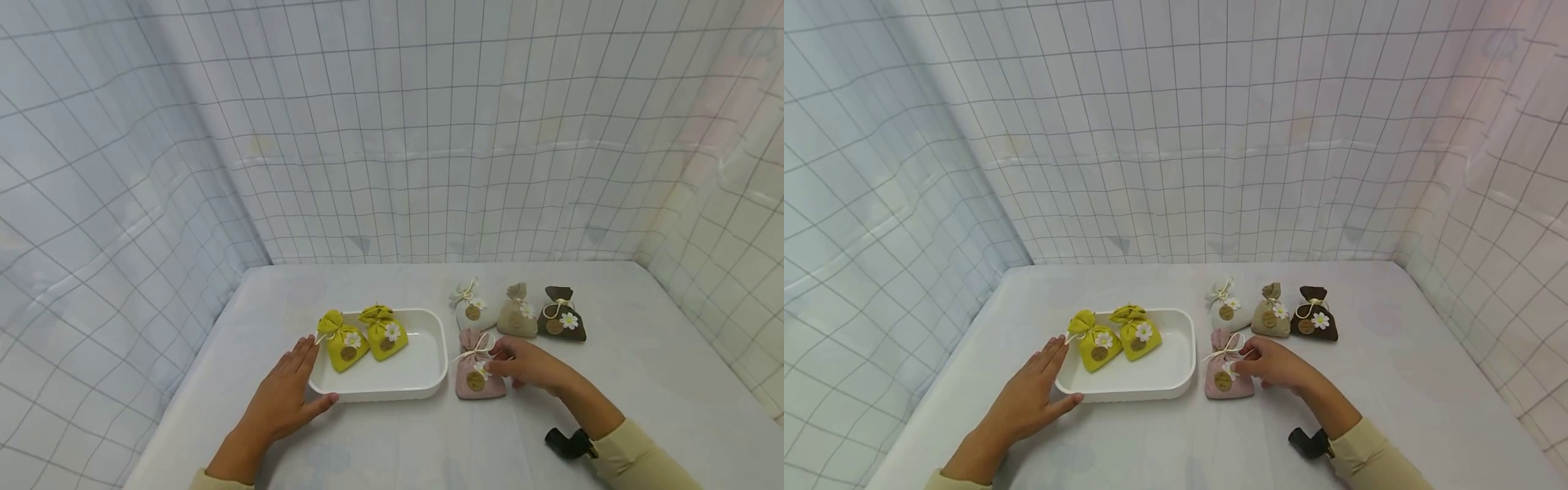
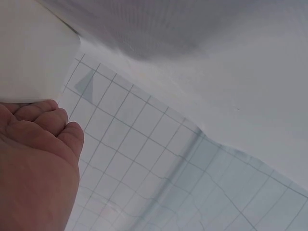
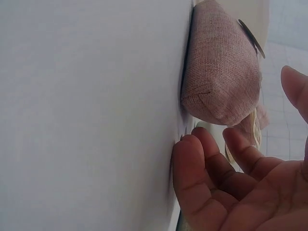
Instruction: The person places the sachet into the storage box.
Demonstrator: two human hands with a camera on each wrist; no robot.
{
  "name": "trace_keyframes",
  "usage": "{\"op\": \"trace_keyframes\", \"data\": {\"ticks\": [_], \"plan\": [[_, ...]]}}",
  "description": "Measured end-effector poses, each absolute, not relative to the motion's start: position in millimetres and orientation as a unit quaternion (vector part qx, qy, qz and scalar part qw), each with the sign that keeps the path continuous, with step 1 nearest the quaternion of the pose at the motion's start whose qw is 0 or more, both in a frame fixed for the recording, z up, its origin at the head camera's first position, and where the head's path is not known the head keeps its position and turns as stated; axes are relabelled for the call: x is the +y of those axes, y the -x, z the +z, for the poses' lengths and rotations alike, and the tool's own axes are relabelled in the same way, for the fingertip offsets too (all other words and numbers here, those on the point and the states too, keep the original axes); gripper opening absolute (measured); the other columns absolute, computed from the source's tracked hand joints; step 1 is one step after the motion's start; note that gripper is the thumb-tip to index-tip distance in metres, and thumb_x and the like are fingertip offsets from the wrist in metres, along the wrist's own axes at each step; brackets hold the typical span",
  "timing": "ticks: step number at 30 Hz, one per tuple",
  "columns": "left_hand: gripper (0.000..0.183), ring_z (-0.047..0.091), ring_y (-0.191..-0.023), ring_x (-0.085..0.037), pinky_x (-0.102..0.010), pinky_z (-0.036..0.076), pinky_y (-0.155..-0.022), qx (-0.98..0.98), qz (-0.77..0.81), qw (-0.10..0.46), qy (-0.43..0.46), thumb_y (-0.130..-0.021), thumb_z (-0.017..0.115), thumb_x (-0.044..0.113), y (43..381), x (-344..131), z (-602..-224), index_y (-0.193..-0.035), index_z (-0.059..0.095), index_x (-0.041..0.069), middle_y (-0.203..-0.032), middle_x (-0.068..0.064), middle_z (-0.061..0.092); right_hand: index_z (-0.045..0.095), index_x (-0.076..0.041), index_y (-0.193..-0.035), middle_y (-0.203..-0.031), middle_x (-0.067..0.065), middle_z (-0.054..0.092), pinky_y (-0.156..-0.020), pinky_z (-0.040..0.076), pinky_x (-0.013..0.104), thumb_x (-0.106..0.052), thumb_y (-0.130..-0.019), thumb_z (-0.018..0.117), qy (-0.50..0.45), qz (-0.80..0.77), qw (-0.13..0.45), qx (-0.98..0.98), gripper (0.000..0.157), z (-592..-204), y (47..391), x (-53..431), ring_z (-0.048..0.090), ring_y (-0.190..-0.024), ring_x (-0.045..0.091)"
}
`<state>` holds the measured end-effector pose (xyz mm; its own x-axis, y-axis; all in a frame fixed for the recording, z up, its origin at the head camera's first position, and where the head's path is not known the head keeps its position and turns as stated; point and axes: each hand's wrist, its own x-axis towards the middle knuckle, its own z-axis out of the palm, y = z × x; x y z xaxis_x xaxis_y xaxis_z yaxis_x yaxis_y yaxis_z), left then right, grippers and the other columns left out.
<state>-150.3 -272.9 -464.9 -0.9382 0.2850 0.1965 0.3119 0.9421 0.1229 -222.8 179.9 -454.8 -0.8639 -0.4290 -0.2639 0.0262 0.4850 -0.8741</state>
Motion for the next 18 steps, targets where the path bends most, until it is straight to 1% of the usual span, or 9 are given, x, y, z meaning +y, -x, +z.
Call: {"op": "trace_keyframes", "data": {"ticks": [5,10,14,18], "plan": [[0.103,0.026,-0.147,-0.033,-0.05,0.027,-0.116,-0.981,-0.077,0.091,0.155,-0.086,0.056,0.073,149.9,-272.5,-463.9,-0.152,0.034,-0.004,-0.16,-0.017,0.027,0.059,0.001,-0.117,-0.104,0.01,0.061,-0.066,0.053,0.037,-0.028,-0.092,0.07,0.124,-0.48,0.231,0.837,0.039,-453.3,221.4,175.9,0.057,-0.087,0.022],[0.103,0.026,-0.147,-0.033,-0.05,0.027,-0.116,-0.981,-0.076,0.092,0.155,-0.086,0.056,0.073,149.4,-272.1,-463.8,-0.152,0.033,-0.004,-0.16,-0.016,0.027,0.059,0.001,-0.117,-0.105,0.011,0.061,-0.066,0.052,0.037,-0.024,-0.092,0.069,0.135,-0.475,0.235,0.837,0.037,-450.7,217.6,173.5,0.057,-0.087,0.022],[0.103,0.027,-0.147,-0.033,-0.05,0.027,-0.116,-0.98,-0.077,0.093,0.155,-0.086,0.056,0.073,149.1,-272.2,-464.5,-0.152,0.034,-0.004,-0.16,-0.017,0.027,0.058,0.0,-0.114,-0.101,0.011,0.061,-0.065,0.051,0.037,-0.02,-0.091,0.07,0.145,-0.473,0.232,0.837,0.033,-450.0,216.1,172.1,0.056,-0.084,0.022],[0.104,0.027,-0.147,-0.033,-0.05,0.027,-0.116,-0.981,-0.075,0.096,0.154,-0.086,0.055,0.074,149.2,-272.6,-465.1,-0.152,0.034,-0.004,-0.16,-0.017,0.027,0.058,-0.002,-0.11,-0.098,0.01,0.06,-0.065,0.05,0.036,-0.02,-0.09,0.071,0.148,-0.468,0.231,0.84,0.031,-450.9,216.5,171.1,0.055,-0.083,0.022]]}}
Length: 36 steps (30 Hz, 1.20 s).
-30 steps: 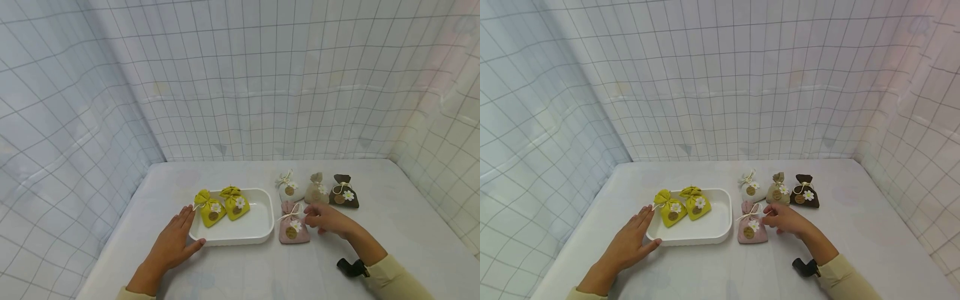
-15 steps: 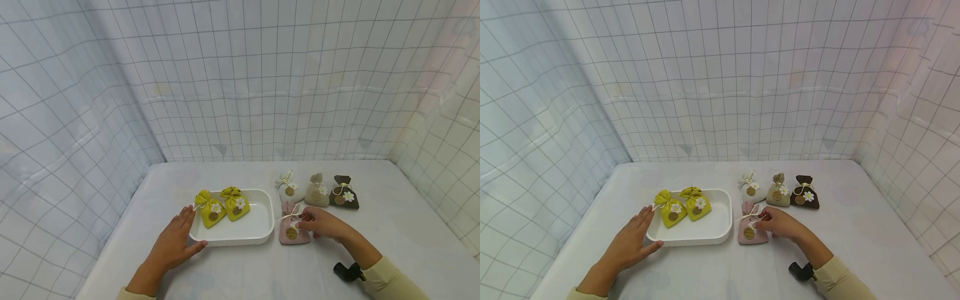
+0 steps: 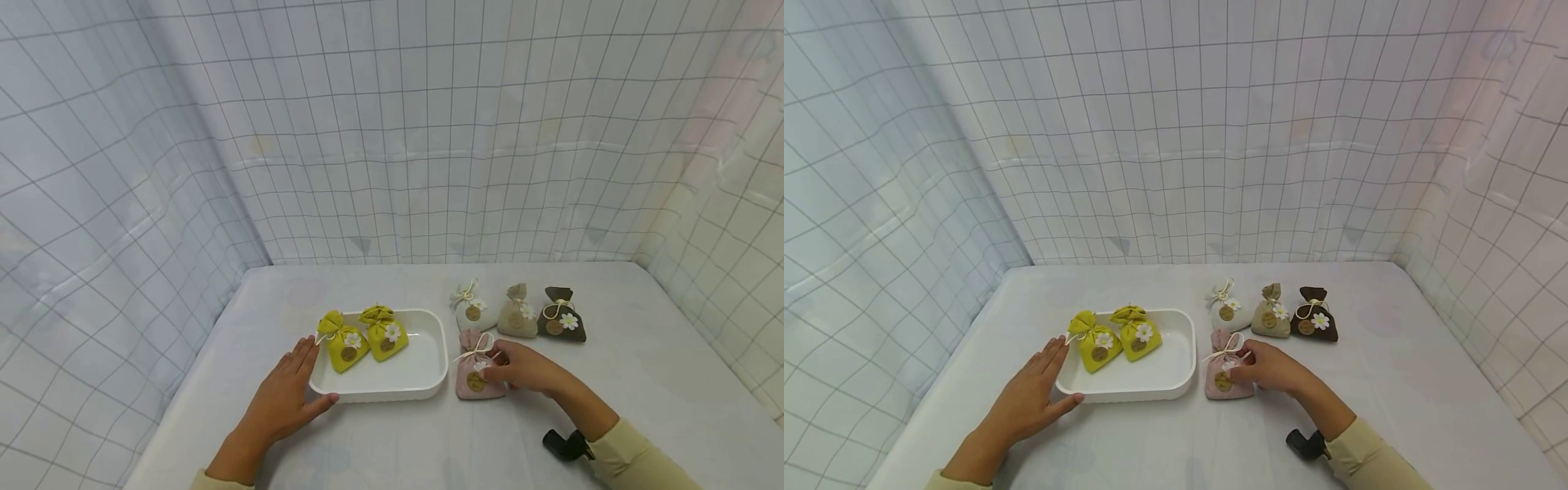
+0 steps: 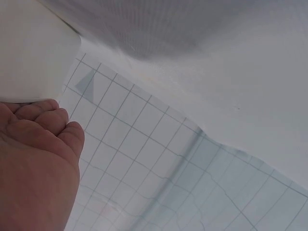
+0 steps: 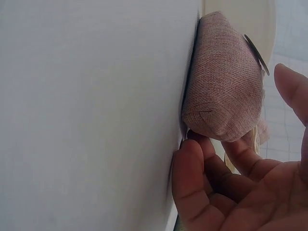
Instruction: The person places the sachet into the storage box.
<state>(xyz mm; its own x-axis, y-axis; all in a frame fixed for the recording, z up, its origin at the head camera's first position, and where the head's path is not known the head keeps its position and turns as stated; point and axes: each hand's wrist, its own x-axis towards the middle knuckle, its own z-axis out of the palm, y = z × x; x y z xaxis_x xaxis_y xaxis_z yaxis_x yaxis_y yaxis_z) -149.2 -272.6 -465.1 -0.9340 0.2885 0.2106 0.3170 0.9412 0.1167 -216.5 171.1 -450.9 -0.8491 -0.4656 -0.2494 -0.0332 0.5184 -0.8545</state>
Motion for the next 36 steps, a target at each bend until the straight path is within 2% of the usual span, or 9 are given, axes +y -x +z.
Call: {"op": "trace_keyframes", "data": {"ticks": [16,25,36], "plan": [[0.103,0.027,-0.146,-0.033,-0.051,0.027,-0.116,-0.981,-0.076,0.094,0.153,-0.086,0.055,0.073,148.4,-271.3,-463.6,-0.151,0.034,-0.004,-0.16,-0.017,0.028,0.06,0.0,-0.111,-0.095,0.008,0.062,-0.065,0.051,0.036,-0.022,-0.091,0.07,0.134,-0.454,0.212,0.855,0.032,-453.7,218.1,169.0,0.057,-0.081,0.021],[0.103,0.026,-0.147,-0.033,-0.05,0.026,-0.117,-0.982,-0.07,0.092,0.148,-0.087,0.055,0.073,148.2,-271.1,-464.4,-0.152,0.033,-0.004,-0.16,-0.016,0.028,0.064,-0.001,-0.103,-0.085,0.005,0.058,-0.063,0.048,0.033,-0.021,-0.088,0.073,0.14,-0.437,0.197,0.866,0.027,-451.3,217.0,167.0,0.053,-0.075,0.019],[0.104,0.026,-0.147,-0.032,-0.05,0.026,-0.117,-0.982,-0.07,0.094,0.151,-0.086,0.054,0.074,148.2,-271.9,-465.6,-0.152,0.033,-0.004,-0.16,-0.017,0.027,0.063,-0.003,-0.099,-0.086,0.005,0.058,-0.063,0.048,0.033,-0.019,-0.086,0.074,0.132,-0.424,0.197,0.874,0.024,-450.2,217.6,165.5,0.053,-0.076,0.019]]}}
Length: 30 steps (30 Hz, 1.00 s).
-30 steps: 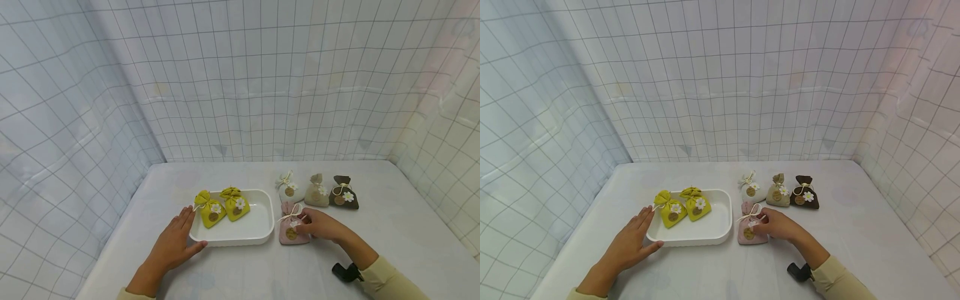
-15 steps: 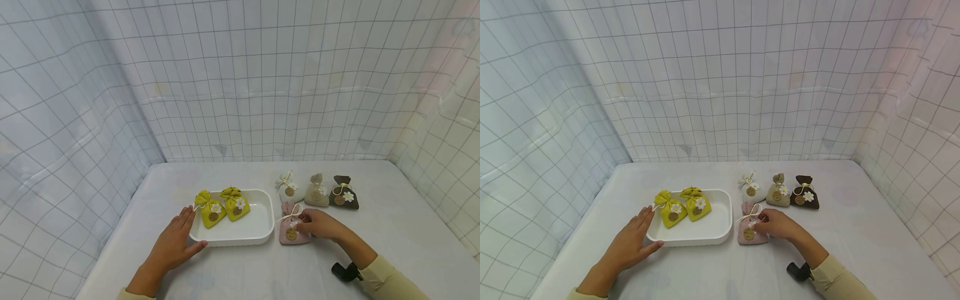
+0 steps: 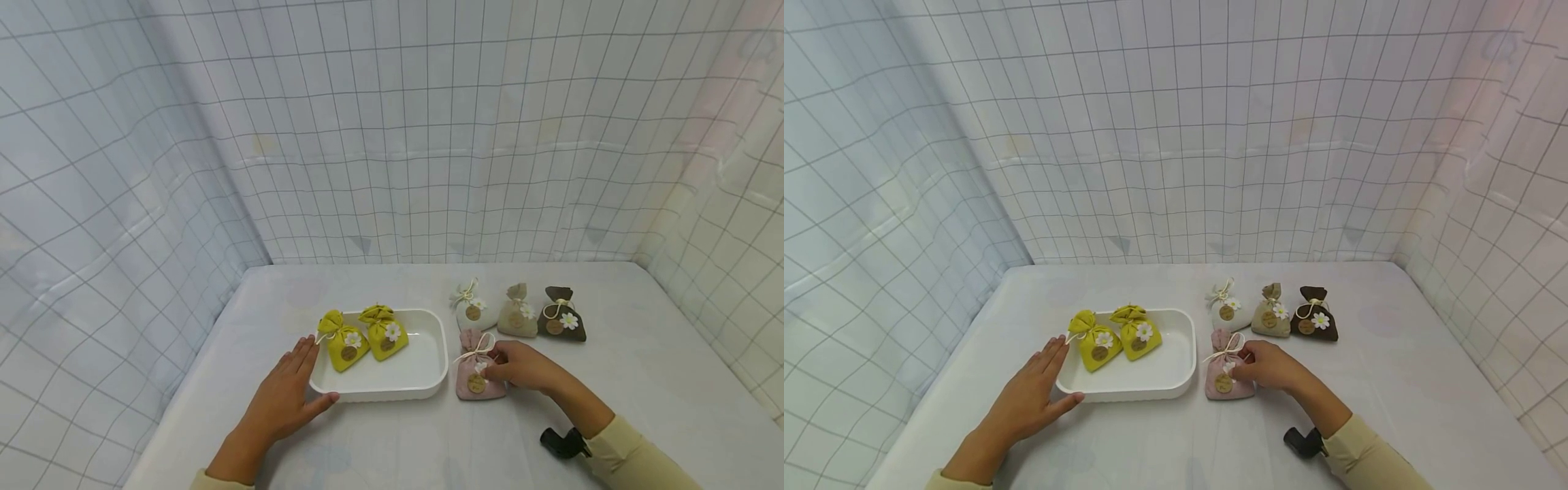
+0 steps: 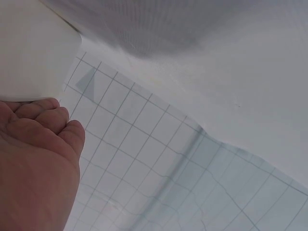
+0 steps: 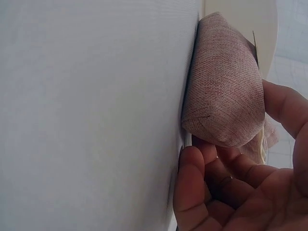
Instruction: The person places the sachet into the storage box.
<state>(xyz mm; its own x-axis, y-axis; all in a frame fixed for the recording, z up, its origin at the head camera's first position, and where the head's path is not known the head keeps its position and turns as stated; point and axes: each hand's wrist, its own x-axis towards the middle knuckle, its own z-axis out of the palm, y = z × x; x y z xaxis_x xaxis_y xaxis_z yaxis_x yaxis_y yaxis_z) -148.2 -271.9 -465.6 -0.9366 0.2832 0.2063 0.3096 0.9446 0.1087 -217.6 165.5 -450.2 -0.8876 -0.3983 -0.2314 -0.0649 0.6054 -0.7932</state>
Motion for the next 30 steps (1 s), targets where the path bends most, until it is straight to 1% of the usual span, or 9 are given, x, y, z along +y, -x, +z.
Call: {"op": "trace_keyframes", "data": {"ticks": [7,9,15,17,24,30], "plan": [[0.103,0.026,-0.147,-0.034,-0.05,0.027,-0.117,-0.982,-0.068,0.095,0.151,-0.087,0.054,0.073,148.7,-271.8,-464.2,-0.151,0.034,-0.005,-0.159,-0.018,0.028,0.065,-0.003,-0.103,-0.094,0.006,0.061,-0.066,0.05,0.034,-0.022,-0.086,0.075,0.122,-0.412,0.201,0.88,0.028,-449.2,218.2,164.1,0.056,-0.082,0.02],[0.103,0.026,-0.147,-0.034,-0.051,0.027,-0.116,-0.982,-0.068,0.095,0.151,-0.087,0.054,0.073,148.7,-271.6,-463.7,-0.151,0.034,-0.005,-0.159,-0.018,0.029,0.065,-0.004,-0.1,-0.092,0.005,0.061,-0.065,0.049,0.034,-0.024,-0.086,0.076,0.12,-0.402,0.198,0.886,0.027,-448.5,218.5,163.4,0.056,-0.08,0.02],[0.103,0.027,-0.146,-0.034,-0.051,0.027,-0.116,-0.982,-0.069,0.094,0.151,-0.087,0.053,0.074,148.9,-271.3,-463.9,-0.151,0.034,-0.005,-0.159,-0.018,0.029,0.065,-0.007,-0.089,-0.077,0.002,0.057,-0.057,0.043,0.031,-0.028,-0.085,0.076,0.114,-0.373,0.195,0.9,0.024,-449.3,219.2,162.2,0.052,-0.07,0.017],[0.104,0.027,-0.147,-0.034,-0.051,0.027,-0.116,-0.982,-0.071,0.093,0.151,-0.087,0.053,0.074,148.8,-271.2,-463.8,-0.151,0.034,-0.005,-0.159,-0.018,0.029,0.065,-0.007,-0.088,-0.075,0.001,0.056,-0.056,0.042,0.03,-0.028,-0.085,0.077,0.116,-0.372,0.194,0.9,0.024,-450.0,219.8,162.3,0.051,-0.069,0.017],[0.103,0.026,-0.147,-0.034,-0.05,0.026,-0.117,-0.981,-0.071,0.092,0.152,-0.087,0.055,0.073,148.9,-271.8,-463.5,-0.151,0.034,-0.005,-0.16,-0.018,0.028,0.062,-0.007,-0.084,-0.075,0.001,0.054,-0.056,0.039,0.03,-0.02,-0.082,0.076,0.129,-0.4,0.179,0.889,0.02,-452.2,220.4,161.7,0.049,-0.068,0.016],[0.103,0.026,-0.147,-0.034,-0.051,0.026,-0.117,-0.981,-0.073,0.091,0.152,-0.087,0.055,0.073,148.8,-271.7,-464.5,-0.151,0.033,-0.005,-0.16,-0.018,0.028,0.063,-0.005,-0.09,-0.079,0.003,0.057,-0.058,0.042,0.031,-0.015,-0.08,0.075,0.129,-0.421,0.158,0.884,0.019,-450.2,219.2,159.5,0.051,-0.072,0.018]]}}
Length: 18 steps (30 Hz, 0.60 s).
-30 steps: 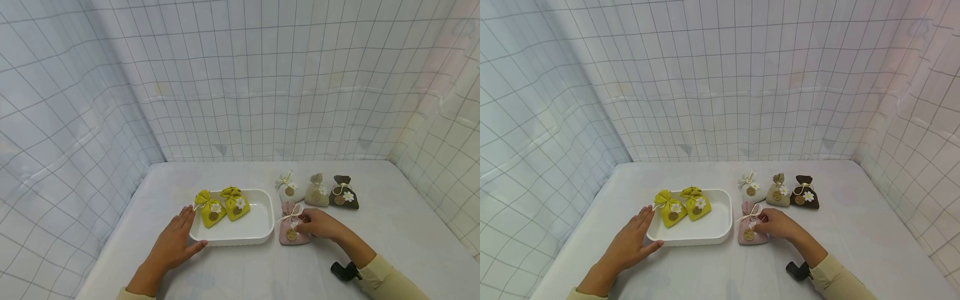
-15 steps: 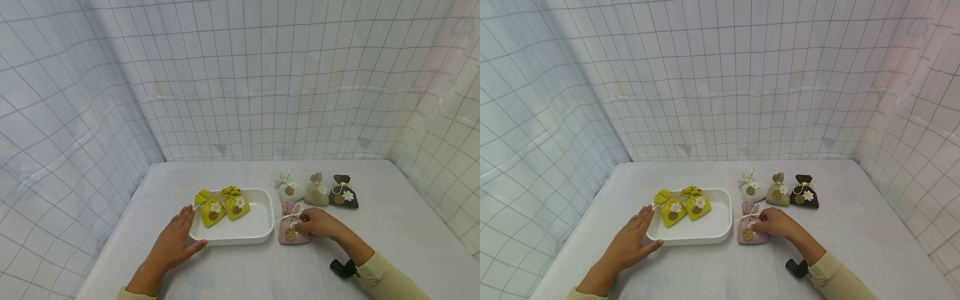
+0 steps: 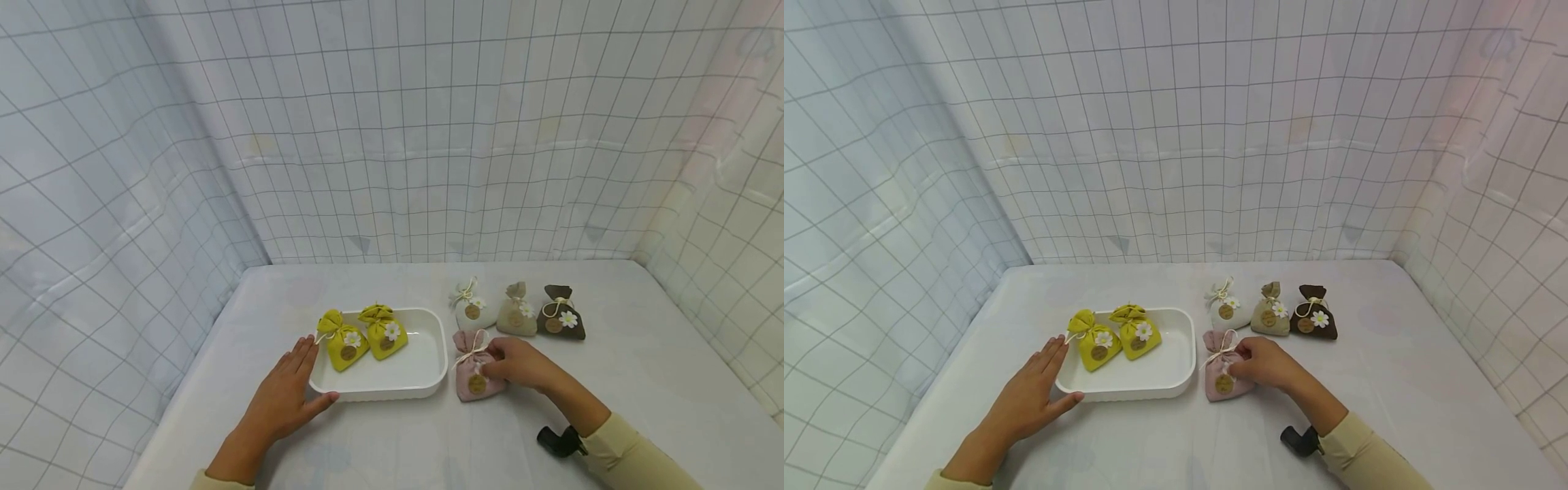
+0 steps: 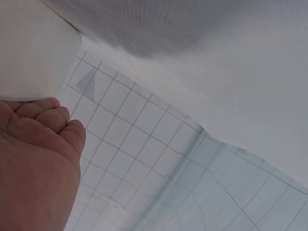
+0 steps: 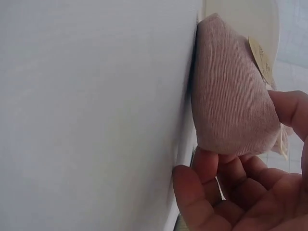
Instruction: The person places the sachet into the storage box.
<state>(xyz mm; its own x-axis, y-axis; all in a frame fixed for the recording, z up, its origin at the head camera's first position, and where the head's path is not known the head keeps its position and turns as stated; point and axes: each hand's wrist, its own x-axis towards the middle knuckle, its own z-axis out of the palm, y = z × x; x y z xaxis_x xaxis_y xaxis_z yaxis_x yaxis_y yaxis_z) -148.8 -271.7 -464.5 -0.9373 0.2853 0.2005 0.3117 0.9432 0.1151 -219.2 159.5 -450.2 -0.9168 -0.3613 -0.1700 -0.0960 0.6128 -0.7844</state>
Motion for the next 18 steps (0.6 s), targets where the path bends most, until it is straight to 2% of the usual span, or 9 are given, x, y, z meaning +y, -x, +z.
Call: {"op": "trace_keyframes", "data": {"ticks": [5,10,13,18], "plan": [[0.103,0.026,-0.147,-0.034,-0.051,0.027,-0.116,-0.982,-0.073,0.091,0.152,-0.087,0.055,0.073,148.7,-271.4,-463.7,-0.151,0.033,-0.005,-0.159,-0.018,0.028,0.065,-0.004,-0.096,-0.086,0.004,0.06,-0.062,0.047,0.033,-0.013,-0.082,0.074,0.141,-0.44,0.135,0.877,0.019,-446.6,220.4,161.3,0.054,-0.077,0.019],[0.104,0.026,-0.147,-0.034,-0.05,0.026,-0.117,-0.982,-0.073,0.089,0.152,-0.086,0.056,0.073,148.7,-271.4,-462.9,-0.151,0.034,-0.005,-0.16,-0.018,0.028,0.064,-0.003,-0.097,-0.09,0.007,0.06,-0.062,0.05,0.035,-0.012,-0.084,0.071,0.155,-0.465,0.137,0.861,0.017,-445.2,224.4,164.9,0.055,-0.076,0.02],[0.103,0.026,-0.147,-0.034,-0.051,0.027,-0.116,-0.982,-0.071,0.09,0.152,-0.086,0.055,0.073,148.8,-271.6,-462.9,-0.151,0.034,-0.005,-0.159,-0.018,0.029,0.066,-0.004,-0.103,-0.094,0.007,0.06,-0.063,0.052,0.034,-0.013,-0.085,0.071,0.142,-0.472,0.141,0.859,0.021,-444.4,227.2,166.6,0.056,-0.078,0.019],[0.103,0.027,-0.146,-0.034,-0.051,0.027,-0.116,-0.981,-0.073,0.09,0.153,-0.086,0.055,0.073,149.0,-271.7,-463.7,-0.151,0.034,-0.005,-0.159,-0.018,0.029,0.064,0.001,-0.112,-0.102,0.011,0.061,-0.07,0.056,0.037,-0.012,-0.088,0.068,0.142,-0.495,0.144,0.845,0.028,-439.1,231.7,168.4,0.059,-0.082,0.021]]}}
